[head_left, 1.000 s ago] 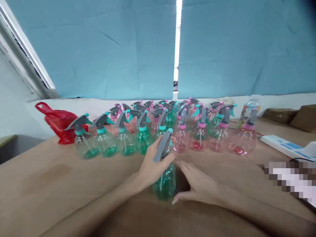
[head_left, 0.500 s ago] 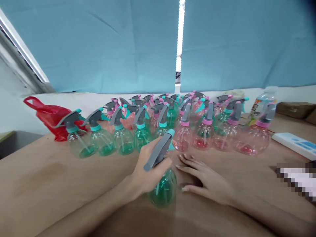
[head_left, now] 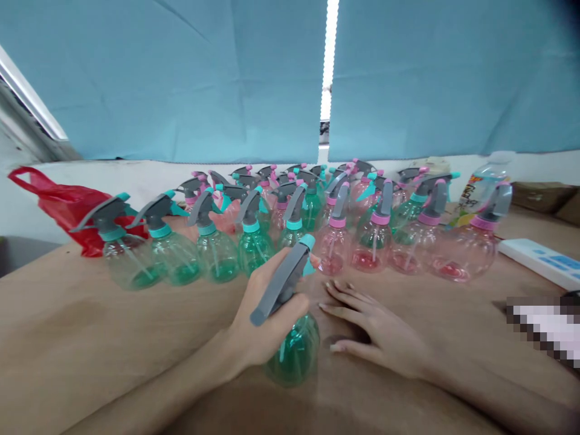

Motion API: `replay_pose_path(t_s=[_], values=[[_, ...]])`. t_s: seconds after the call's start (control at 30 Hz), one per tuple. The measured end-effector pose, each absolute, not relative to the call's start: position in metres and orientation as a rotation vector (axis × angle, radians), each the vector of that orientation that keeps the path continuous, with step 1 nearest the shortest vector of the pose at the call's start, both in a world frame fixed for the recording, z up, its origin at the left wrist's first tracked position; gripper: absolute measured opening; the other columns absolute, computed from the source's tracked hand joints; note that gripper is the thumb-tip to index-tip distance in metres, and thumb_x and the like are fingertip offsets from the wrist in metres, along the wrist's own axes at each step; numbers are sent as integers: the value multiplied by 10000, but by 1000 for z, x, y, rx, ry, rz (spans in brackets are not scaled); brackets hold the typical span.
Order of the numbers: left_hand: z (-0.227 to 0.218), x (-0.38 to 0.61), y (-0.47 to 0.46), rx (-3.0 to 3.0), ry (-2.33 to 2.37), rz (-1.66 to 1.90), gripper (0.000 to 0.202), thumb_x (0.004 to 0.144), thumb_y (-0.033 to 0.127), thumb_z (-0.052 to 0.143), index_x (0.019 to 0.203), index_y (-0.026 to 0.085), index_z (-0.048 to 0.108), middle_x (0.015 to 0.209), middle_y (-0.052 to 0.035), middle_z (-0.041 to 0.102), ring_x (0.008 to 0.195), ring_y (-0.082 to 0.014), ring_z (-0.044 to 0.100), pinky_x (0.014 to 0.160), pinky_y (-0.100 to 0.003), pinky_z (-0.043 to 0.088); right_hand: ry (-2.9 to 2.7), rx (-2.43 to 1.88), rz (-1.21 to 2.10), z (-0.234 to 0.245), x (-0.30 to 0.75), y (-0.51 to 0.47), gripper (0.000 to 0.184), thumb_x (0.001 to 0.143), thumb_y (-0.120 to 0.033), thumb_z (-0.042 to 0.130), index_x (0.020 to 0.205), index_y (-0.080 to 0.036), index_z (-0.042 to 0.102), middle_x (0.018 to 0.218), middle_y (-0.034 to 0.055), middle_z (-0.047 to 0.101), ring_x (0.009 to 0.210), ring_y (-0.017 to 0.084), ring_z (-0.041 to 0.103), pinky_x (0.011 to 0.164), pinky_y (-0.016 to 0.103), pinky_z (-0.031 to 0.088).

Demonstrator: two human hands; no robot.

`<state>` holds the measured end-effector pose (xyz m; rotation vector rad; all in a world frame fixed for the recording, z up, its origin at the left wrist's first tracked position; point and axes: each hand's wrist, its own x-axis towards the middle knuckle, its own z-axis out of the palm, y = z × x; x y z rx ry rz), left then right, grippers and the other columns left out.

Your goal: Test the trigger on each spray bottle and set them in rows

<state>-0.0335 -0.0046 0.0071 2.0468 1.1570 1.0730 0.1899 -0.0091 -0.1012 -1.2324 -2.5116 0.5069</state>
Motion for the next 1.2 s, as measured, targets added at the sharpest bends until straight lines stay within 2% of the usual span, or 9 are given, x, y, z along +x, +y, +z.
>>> replay_pose_path(t_s=[0.13, 0.2, 0.47, 0.77, 1.0, 1.2], values=[[2, -31, -5, 2011, 1109, 1133, 277, 729, 201, 508, 990, 262, 580, 755, 21, 548, 666, -160, 532, 576, -271, 453, -2477, -1236, 522, -101, 190, -9, 596, 888, -603, 494, 1400, -300, 461, 1565, 19, 227, 1434, 282, 179, 1159, 506, 183], [0, -30, -5, 1987, 1097, 1115, 308, 759, 201, 503, 1053, 275, 560, 795, 21, 574, 696, -159, 558, 617, -275, 474, -2481, -1241, 522, -101, 190, -9, 589, 898, -597, 480, 1400, -289, 463, 1563, 23, 233, 1435, 273, 180, 1161, 496, 181], [-2, -31, -4, 1991, 1100, 1073, 69, 770, 229, 483, 837, 248, 484, 708, 34, 545, 633, -152, 542, 587, -286, 461, -2506, -1260, 495, -99, 189, -9, 585, 915, -592, 449, 1405, -273, 458, 1558, 32, 241, 1435, 265, 179, 1159, 498, 192], [0, -31, -4, 2015, 1115, 1071, 87, 765, 227, 487, 850, 245, 484, 734, 28, 572, 654, -164, 579, 597, -297, 466, -2506, -1258, 475, -101, 189, -10, 577, 919, -588, 446, 1398, -267, 468, 1558, 41, 242, 1432, 265, 190, 1155, 505, 203], [0, -30, -5, 1979, 1085, 1037, 69, 787, 227, 479, 836, 254, 438, 669, 50, 501, 608, -153, 536, 550, -283, 413, -2487, -1260, 475, -101, 189, -10, 571, 914, -584, 460, 1391, -271, 478, 1556, 40, 254, 1430, 273, 199, 1155, 508, 202], [2, -30, -6, 1949, 1073, 1032, 129, 762, 214, 501, 879, 262, 474, 657, 60, 500, 569, -152, 525, 550, -292, 414, -2496, -1233, 479, -101, 190, -10, 565, 917, -572, 465, 1400, -278, 463, 1551, 34, 267, 1432, 268, 195, 1153, 513, 204]])
